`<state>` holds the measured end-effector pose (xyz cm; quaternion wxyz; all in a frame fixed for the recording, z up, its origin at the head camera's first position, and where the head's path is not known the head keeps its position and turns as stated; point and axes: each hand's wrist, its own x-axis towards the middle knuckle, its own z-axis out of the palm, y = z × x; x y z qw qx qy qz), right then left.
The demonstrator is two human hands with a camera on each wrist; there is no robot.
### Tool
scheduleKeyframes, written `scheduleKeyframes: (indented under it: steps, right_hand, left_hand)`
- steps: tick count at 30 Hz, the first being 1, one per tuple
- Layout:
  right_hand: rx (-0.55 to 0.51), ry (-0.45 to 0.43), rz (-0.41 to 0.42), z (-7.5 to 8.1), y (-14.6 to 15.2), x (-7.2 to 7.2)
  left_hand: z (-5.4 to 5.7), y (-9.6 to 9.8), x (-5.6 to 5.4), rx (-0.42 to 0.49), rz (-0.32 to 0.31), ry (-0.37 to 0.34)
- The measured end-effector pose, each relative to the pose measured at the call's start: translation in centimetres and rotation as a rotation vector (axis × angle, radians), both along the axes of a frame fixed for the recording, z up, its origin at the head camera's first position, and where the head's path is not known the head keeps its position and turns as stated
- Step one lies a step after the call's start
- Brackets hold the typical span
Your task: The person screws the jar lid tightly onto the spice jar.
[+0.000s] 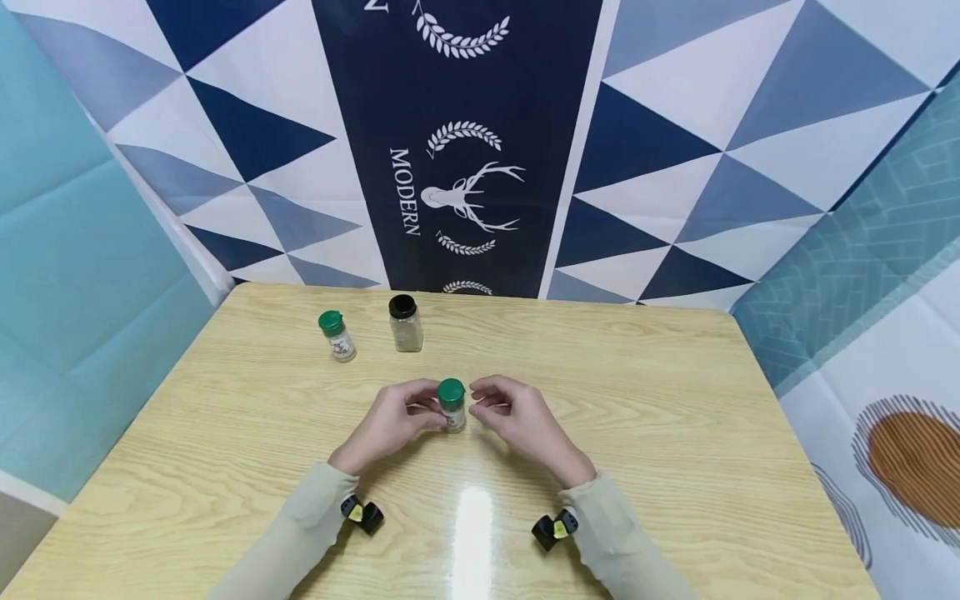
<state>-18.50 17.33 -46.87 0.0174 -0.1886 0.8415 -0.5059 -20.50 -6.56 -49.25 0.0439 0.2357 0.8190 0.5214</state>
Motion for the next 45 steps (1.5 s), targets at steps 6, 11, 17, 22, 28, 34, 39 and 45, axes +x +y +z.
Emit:
scheduleKeyframes:
  steps: [6,11,17,22,28,34,39,45]
  right_hand:
    - [-0.005,-0.024,0.003,-0.7,-0.1,-0.1]
    - [-0.026,-0.042,0.014,-0.7,-0.5,-0.3]
    - [-0.058,-0.075,0.024,-0.6,-1.0,-0.6]
    - [-0.07,-0.116,0.017,-0.6,-1.0,-0.8]
    - [-0.123,-0.164,-0.005,-0.8,-1.3,-1.1]
    - [-0.22,-0.263,-0.032,-0.9,-1.8,-1.8]
    - [-0.345,-0.354,-0.049,-1.1,-2.3,-2.7]
    - [-0.438,-0.403,-0.064,-1.3,-2.9,-3.4]
  left_hand:
    - [0.5,0.0,-0.2,0.067,0.016,-0.005]
    - [0.5,0.0,-0.3,0.141,0.026,-0.016]
    - [0.2,-0.4,-0.3,0.183,0.009,-0.067]
    - [0.0,-0.8,-0.3,0.219,-0.015,-0.107]
    - [0.2,-0.9,-0.8,0.212,-0.013,-0.115]
    - [0.4,-0.9,-1.1,0.235,-0.004,-0.16]
    - [0.7,-0.9,-1.2,0.253,0.047,-0.197]
    - [0.6,-0.8,-1.7,0.267,0.086,-0.191]
